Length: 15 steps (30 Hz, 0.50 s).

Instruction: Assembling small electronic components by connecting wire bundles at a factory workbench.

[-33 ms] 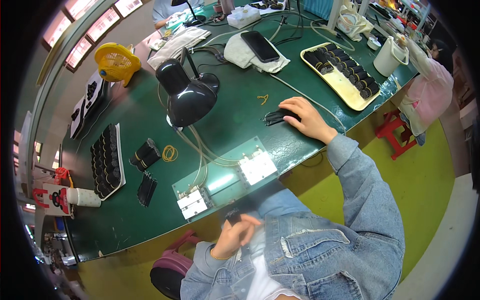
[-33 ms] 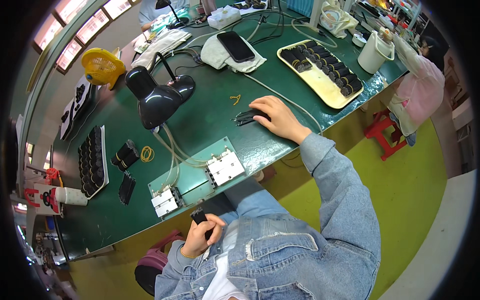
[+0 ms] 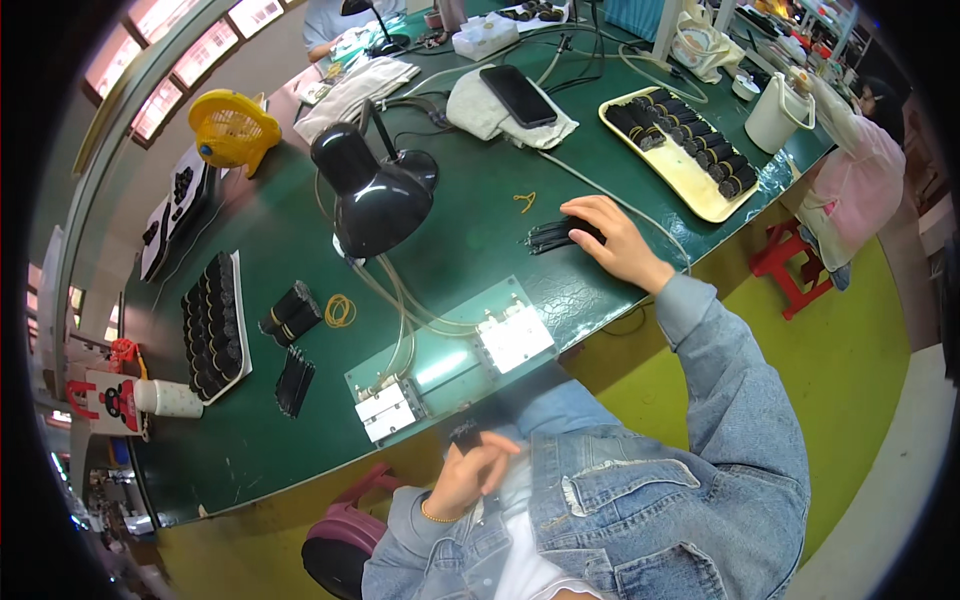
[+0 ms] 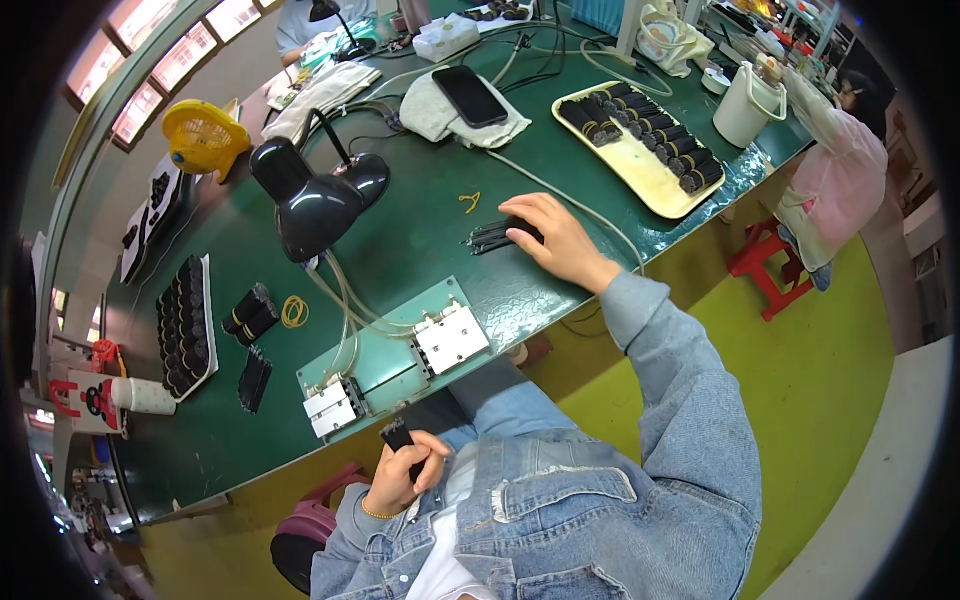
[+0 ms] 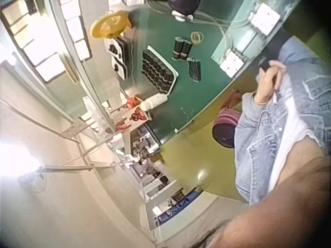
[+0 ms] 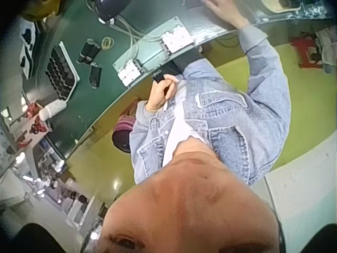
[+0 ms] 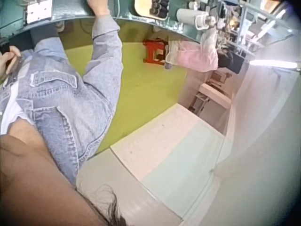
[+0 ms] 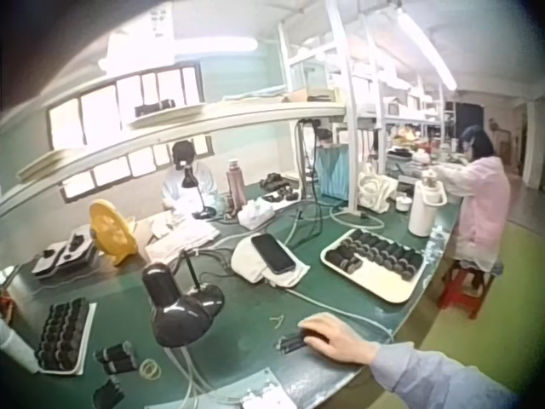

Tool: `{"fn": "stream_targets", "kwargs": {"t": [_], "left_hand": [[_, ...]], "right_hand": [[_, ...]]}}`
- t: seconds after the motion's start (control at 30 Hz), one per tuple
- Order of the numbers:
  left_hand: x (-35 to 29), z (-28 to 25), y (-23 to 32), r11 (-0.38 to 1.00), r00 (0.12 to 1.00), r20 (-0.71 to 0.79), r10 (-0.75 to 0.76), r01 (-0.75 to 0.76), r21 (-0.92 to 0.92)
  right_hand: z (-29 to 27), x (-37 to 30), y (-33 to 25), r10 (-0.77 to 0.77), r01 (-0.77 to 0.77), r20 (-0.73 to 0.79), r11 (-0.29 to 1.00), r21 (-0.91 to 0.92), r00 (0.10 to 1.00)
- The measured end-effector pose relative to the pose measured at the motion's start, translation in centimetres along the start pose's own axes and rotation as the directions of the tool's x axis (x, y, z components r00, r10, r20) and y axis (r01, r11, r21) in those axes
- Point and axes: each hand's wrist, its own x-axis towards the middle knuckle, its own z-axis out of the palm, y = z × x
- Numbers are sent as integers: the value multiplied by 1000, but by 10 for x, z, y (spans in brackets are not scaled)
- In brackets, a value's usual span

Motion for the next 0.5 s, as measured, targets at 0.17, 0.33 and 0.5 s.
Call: {"fn": "stream_targets", "kwargs": {"t": [0.17,0.33,0.5], "left_hand": [[20,19,1,990,982,138,-128,119,74],[30,37,1,945,966,156,-208,157,287],[26,27,-12,948,966,178,-185,128,292]], "right_hand": [[-11,4,-113,-207,199,-67,728,656,976],[45,-33,-166,-554,388,-35,536,749,832],[53,-70,-172,-299,52,188,643,764,935]]}}
